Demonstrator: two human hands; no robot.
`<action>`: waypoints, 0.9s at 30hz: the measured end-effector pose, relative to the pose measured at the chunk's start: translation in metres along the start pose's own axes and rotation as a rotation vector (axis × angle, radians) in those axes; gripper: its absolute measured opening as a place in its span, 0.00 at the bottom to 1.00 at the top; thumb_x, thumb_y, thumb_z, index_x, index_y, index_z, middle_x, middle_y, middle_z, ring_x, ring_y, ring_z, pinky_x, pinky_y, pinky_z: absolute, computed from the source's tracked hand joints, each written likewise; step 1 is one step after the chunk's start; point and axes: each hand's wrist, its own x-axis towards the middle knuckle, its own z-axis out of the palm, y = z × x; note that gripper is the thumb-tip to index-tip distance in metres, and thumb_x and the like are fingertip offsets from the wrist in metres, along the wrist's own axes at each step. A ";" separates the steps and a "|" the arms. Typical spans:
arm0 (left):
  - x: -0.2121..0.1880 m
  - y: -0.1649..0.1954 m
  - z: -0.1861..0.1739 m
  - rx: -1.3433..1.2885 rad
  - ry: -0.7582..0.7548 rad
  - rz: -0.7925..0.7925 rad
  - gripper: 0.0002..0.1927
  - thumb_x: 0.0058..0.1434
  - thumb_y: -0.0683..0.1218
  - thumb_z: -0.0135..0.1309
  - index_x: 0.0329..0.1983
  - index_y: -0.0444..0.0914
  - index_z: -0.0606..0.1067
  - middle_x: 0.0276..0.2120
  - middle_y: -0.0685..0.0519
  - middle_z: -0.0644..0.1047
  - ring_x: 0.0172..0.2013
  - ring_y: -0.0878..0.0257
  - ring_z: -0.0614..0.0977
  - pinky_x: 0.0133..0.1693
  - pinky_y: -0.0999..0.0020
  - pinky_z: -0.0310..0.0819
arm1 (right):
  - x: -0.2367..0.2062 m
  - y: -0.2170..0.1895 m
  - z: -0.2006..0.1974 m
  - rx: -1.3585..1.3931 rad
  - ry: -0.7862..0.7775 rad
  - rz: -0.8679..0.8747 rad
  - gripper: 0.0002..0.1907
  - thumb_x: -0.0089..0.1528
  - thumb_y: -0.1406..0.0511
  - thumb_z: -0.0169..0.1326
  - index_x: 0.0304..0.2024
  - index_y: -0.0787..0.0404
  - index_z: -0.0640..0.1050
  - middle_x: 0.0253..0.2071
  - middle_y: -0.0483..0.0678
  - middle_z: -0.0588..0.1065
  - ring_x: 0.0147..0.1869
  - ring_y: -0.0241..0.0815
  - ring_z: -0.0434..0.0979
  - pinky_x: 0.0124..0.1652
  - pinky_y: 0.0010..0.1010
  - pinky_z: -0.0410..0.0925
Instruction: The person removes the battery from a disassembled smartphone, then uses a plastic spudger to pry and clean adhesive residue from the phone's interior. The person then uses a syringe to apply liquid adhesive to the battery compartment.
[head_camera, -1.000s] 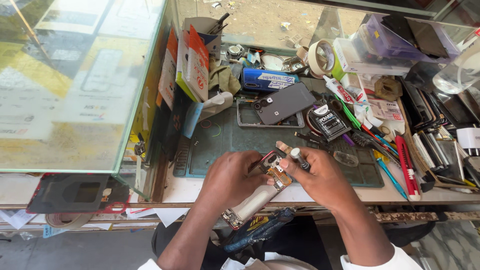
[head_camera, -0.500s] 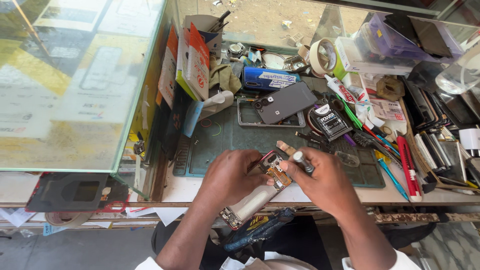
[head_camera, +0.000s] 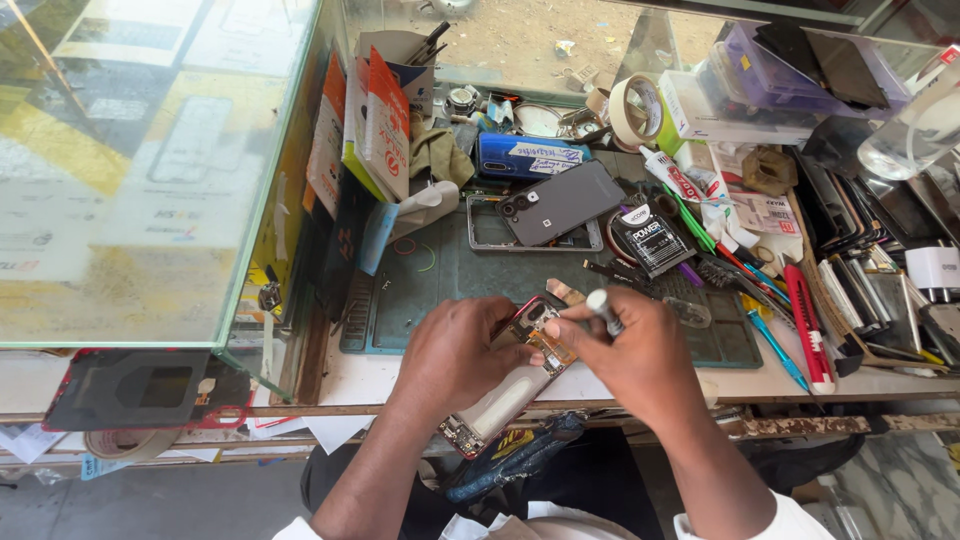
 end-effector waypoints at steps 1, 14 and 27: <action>0.000 0.000 0.000 -0.002 0.000 0.002 0.23 0.44 0.59 0.71 0.38 0.41 0.82 0.22 0.45 0.79 0.31 0.47 0.81 0.36 0.50 0.70 | 0.005 0.002 0.003 0.147 -0.008 -0.077 0.10 0.58 0.62 0.69 0.33 0.62 0.84 0.21 0.52 0.70 0.41 0.40 0.84 0.37 0.32 0.71; 0.004 -0.011 -0.002 -0.049 -0.011 0.075 0.23 0.47 0.58 0.71 0.30 0.35 0.77 0.20 0.44 0.75 0.27 0.45 0.78 0.33 0.50 0.67 | 0.004 0.028 0.033 0.500 0.043 -0.206 0.08 0.63 0.66 0.62 0.36 0.66 0.77 0.32 0.44 0.75 0.40 0.33 0.72 0.50 0.36 0.70; 0.005 -0.008 -0.002 -0.038 -0.024 0.047 0.21 0.46 0.57 0.71 0.31 0.38 0.79 0.19 0.46 0.75 0.25 0.48 0.77 0.32 0.52 0.66 | -0.004 0.016 0.025 0.428 0.105 -0.234 0.08 0.60 0.67 0.64 0.38 0.66 0.81 0.36 0.42 0.79 0.37 0.27 0.74 0.38 0.24 0.70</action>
